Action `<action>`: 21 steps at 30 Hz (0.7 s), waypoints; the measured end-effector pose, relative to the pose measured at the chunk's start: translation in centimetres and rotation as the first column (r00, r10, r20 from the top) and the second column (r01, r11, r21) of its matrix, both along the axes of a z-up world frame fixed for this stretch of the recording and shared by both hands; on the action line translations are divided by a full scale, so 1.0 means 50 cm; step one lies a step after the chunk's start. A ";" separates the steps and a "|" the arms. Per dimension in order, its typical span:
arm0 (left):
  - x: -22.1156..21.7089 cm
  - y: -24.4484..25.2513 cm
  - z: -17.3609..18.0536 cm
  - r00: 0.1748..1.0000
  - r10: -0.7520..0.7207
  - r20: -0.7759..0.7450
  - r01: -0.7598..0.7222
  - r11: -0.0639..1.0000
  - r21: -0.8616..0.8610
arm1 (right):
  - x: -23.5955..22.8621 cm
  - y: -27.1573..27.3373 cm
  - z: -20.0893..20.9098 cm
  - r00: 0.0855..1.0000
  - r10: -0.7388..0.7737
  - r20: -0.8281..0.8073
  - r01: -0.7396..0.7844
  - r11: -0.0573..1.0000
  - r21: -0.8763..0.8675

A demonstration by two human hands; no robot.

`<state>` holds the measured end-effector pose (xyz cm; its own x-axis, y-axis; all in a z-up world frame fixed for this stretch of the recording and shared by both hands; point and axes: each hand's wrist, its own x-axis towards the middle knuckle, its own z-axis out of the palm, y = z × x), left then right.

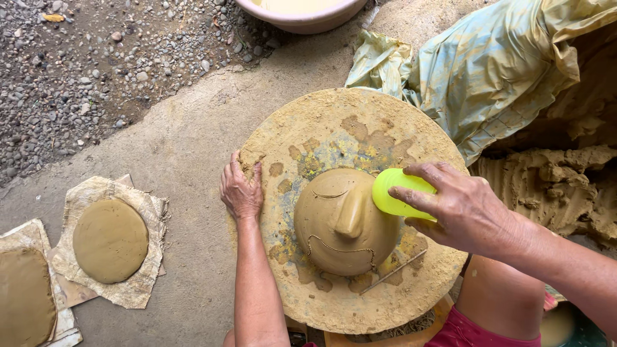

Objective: The person shapes and carves a clay piece on a pottery wheel. They use a wire-like tool to carve lines into the clay surface and a yellow plastic cup to apply water and smooth the clay, then clean and organize their tools in a container.

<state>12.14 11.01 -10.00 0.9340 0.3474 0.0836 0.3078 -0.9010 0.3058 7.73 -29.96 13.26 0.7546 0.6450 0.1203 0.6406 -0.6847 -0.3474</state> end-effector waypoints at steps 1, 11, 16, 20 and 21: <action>0.003 0.002 -0.001 1.000 0.004 -0.020 -0.004 1.000 -0.003 | 0.001 0.002 -0.001 1.000 0.003 -0.007 -0.003 1.000 -0.015; 0.025 -0.001 -0.003 0.999 -0.031 -0.027 0.031 0.999 -0.008 | -0.015 0.012 -0.006 0.999 0.017 0.034 -0.015 0.998 -0.059; 0.025 -0.012 0.013 0.998 -0.062 0.017 0.061 0.997 0.048 | -0.012 0.017 -0.004 1.000 0.016 -0.004 -0.016 0.995 -0.096; 0.030 -0.020 0.025 0.998 -0.057 -0.028 0.057 0.998 0.030 | -0.001 0.017 -0.004 0.998 0.003 -0.064 -0.011 0.992 -0.122; 0.032 -0.022 0.028 0.998 -0.056 -0.033 0.057 0.998 0.025 | 0.002 0.018 -0.004 0.996 -0.002 -0.084 -0.009 0.992 -0.129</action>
